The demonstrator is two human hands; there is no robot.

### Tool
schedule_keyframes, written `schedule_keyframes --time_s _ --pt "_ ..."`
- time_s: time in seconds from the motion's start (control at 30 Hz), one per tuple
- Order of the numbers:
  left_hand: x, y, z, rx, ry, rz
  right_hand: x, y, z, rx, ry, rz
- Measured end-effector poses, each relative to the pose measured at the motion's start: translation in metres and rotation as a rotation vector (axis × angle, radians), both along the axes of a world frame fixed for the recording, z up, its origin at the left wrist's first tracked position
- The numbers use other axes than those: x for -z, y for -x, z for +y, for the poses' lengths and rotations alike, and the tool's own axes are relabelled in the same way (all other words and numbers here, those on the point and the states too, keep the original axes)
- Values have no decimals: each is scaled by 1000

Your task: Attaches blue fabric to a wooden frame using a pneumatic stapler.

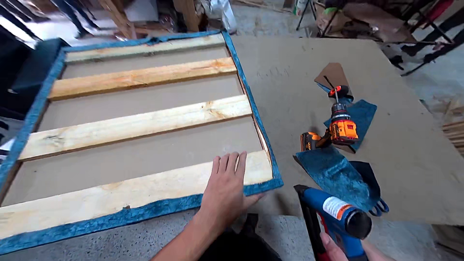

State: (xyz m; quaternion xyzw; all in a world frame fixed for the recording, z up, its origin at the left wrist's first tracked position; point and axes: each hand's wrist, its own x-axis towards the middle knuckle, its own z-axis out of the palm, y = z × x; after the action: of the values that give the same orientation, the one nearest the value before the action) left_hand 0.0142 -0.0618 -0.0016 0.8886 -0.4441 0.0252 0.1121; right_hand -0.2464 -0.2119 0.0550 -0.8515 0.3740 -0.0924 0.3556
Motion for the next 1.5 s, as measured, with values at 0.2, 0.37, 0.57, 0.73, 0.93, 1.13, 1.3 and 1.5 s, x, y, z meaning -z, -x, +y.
schedule_keyframes --time_s 0.2,0.37,0.57,0.73,0.93,1.13,1.3,1.5 --pt "6 44 104 210 162 68 99 -26 -74 -112 289 123" --pt "3 19 181 238 144 73 111 -17 -73 -296 54 250" --pt "-36 24 151 -227 110 64 70 -24 -59 -494 -2 223" --pt "-29 54 89 -229 -130 -3 37 -41 -55 -635 54 164" --pt "-31 54 85 -238 -82 -39 8 -60 -49 -662 107 184" --pt "-61 59 78 -189 -255 364 -23 -87 -52 -836 54 198" --pt "-11 37 110 182 207 208 -41 -108 -44 -1012 57 57" --pt "-4 43 118 77 320 141 -41 -149 -17 -975 181 -11"
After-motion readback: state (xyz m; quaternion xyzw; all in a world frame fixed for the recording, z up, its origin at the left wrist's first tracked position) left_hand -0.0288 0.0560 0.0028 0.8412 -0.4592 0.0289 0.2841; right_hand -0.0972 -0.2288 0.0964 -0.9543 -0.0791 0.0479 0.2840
